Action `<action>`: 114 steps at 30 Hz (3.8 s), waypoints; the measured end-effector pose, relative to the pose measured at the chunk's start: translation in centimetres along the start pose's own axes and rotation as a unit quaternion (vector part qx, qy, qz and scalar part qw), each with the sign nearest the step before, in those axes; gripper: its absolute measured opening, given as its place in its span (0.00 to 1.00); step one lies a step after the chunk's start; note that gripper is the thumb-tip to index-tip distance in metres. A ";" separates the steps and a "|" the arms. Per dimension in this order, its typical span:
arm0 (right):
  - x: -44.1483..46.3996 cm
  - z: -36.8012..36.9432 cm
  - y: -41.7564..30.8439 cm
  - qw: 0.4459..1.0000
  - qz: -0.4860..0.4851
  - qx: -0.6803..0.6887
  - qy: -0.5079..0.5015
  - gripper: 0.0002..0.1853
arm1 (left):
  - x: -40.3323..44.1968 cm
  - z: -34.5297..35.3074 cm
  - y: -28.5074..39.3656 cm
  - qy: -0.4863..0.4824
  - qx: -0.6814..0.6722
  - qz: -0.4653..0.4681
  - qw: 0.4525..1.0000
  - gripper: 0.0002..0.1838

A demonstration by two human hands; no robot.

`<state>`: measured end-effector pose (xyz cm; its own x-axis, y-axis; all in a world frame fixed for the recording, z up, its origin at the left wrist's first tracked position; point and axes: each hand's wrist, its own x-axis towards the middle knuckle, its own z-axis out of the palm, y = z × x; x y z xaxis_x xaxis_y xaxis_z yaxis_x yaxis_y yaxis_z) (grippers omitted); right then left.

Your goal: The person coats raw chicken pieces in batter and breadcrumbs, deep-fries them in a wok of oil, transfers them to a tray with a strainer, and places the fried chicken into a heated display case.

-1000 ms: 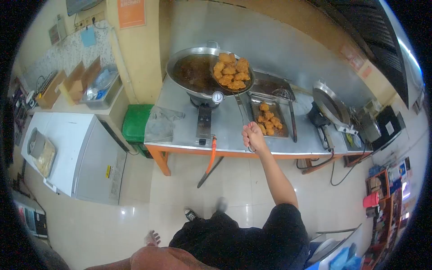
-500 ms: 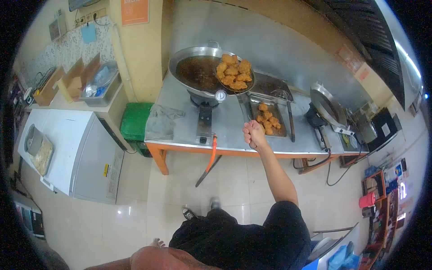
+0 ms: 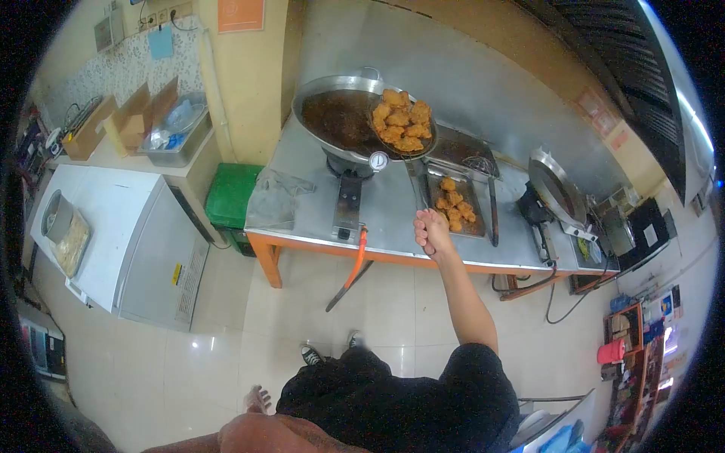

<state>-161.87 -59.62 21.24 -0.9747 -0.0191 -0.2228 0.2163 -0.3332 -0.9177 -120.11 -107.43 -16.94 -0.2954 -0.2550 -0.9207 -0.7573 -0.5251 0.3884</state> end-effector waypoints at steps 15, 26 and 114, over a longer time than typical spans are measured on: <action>1.4 3.4 -8.4 0.984 -0.103 -0.144 0.027 0.08 | -1.8 0.3 -0.4 0.044 -0.020 -0.016 0.999 0.22; 5.0 5.2 -12.7 0.982 -0.122 -0.139 -0.027 0.06 | -0.8 2.8 -2.5 0.009 -0.093 -0.004 0.996 0.17; -8.6 -24.6 -8.4 0.749 0.011 -0.600 0.281 0.06 | 0.7 12.4 10.1 -0.046 0.127 0.032 0.990 0.28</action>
<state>-153.94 -33.44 22.74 -0.8654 0.4997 -0.0371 0.4560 0.7548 -0.4715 -135.23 -102.87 -14.15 -0.3901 -0.1997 -0.8989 -0.8544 -0.2853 0.4342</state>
